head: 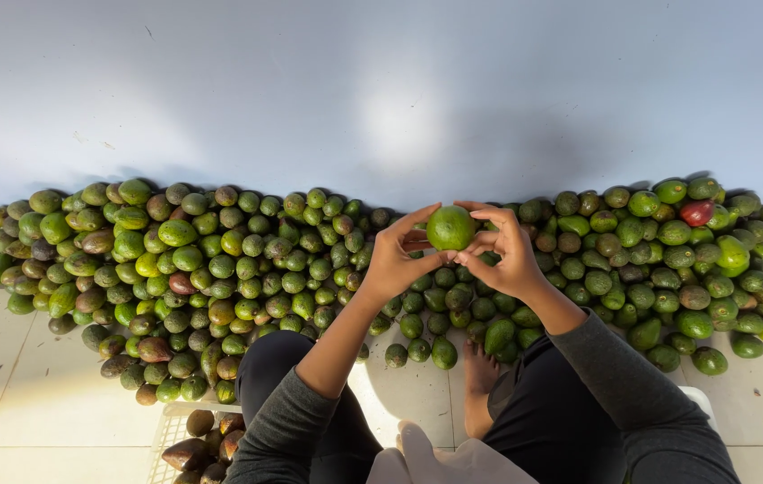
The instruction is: The person sits on the floor surrounded by a large pile of avocados. They repeatedly pick up individual avocados, rotate them in their hands to inspect the surface, and place them into a white plastic crate.
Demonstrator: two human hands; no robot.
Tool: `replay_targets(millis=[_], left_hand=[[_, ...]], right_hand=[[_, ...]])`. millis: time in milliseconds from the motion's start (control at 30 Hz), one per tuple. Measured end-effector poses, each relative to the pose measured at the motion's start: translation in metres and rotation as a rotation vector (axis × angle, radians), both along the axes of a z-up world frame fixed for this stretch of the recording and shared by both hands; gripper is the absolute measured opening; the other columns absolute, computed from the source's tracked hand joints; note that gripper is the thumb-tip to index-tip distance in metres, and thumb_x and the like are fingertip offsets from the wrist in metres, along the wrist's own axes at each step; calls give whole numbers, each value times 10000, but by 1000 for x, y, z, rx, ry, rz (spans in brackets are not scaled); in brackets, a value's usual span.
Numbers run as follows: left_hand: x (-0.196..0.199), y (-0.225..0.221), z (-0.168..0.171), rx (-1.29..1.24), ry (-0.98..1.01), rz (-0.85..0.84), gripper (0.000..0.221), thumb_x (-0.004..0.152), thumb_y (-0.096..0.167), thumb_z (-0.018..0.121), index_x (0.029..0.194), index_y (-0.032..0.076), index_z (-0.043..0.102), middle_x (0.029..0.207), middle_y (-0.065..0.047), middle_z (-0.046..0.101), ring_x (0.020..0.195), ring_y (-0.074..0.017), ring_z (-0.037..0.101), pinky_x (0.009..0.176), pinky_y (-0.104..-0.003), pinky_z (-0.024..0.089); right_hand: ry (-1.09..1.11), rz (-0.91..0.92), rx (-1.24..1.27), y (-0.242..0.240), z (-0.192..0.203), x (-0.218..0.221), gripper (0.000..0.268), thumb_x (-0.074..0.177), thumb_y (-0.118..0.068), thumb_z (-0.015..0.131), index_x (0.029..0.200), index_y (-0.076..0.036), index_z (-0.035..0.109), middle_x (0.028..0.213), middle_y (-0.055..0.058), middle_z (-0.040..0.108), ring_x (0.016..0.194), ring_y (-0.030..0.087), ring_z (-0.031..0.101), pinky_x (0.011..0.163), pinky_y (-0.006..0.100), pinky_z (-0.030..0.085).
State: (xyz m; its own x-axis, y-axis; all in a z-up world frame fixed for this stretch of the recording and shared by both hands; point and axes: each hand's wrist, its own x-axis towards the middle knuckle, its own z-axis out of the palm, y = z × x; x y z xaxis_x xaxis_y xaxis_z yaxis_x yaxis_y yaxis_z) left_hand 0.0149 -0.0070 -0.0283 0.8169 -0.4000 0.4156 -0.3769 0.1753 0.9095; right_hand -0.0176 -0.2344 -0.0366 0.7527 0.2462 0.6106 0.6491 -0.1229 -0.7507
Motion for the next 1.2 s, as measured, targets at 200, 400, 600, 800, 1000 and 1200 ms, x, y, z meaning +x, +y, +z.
replay_targets(millis=[200, 400, 600, 800, 1000, 1200], left_hand=[[15, 4, -31, -43, 275, -51, 681, 1014, 231, 842, 1520, -65, 495, 1179, -292, 675, 980, -340, 786, 838, -476, 731], [7, -4, -24, -65, 343, -105, 521, 1063, 313, 762, 1400, -32, 567, 963, -293, 758, 771, -310, 820, 683, -372, 739], [0, 7, 8, 45, 220, -178, 660, 1042, 238, 805, 1584, 41, 486, 1389, -372, 578, 1219, -499, 688, 943, -624, 664], [-5, -2, 6, 19, 167, -77, 730, 921, 218, 927, 1519, -16, 580, 1237, -291, 679, 1165, -459, 722, 957, -550, 682], [-7, -1, 11, -33, 258, -24, 680, 982, 270, 880, 1490, -67, 578, 1161, -305, 725, 1041, -343, 776, 881, -488, 687], [-3, 1, 0, -85, 251, -82, 509, 1029, 292, 832, 1424, 28, 648, 1128, -254, 741, 1024, -345, 787, 860, -536, 696]], right_hand=[[-359, -119, -630, 4, 34, -13, 720, 853, 89, 659, 1512, -181, 554, 1659, 196, 395, 786, 362, 735, 517, 474, 626], [-92, -61, -235, -3, 12, 1, 666, 895, -41, 828, 1517, -118, 601, 1585, 143, 523, 1104, 376, 741, 788, 465, 676], [131, -21, 161, -8, -5, 7, 586, 938, -9, 776, 1475, 32, 546, 1311, 218, 690, 883, 352, 801, 714, 436, 719], [302, 6, 292, -12, -51, 15, 300, 1045, -33, 672, 1177, -6, 404, 1147, 288, 678, 803, 383, 811, 646, 457, 717], [-40, -103, -197, 6, 27, -7, 577, 936, 21, 773, 1409, 4, 444, 1615, 273, 372, 1289, 568, 551, 921, 670, 605], [-133, -139, -94, 7, 5, -1, 659, 858, 48, 859, 1388, -20, 474, 1566, 245, 421, 1256, 483, 636, 916, 555, 652]])
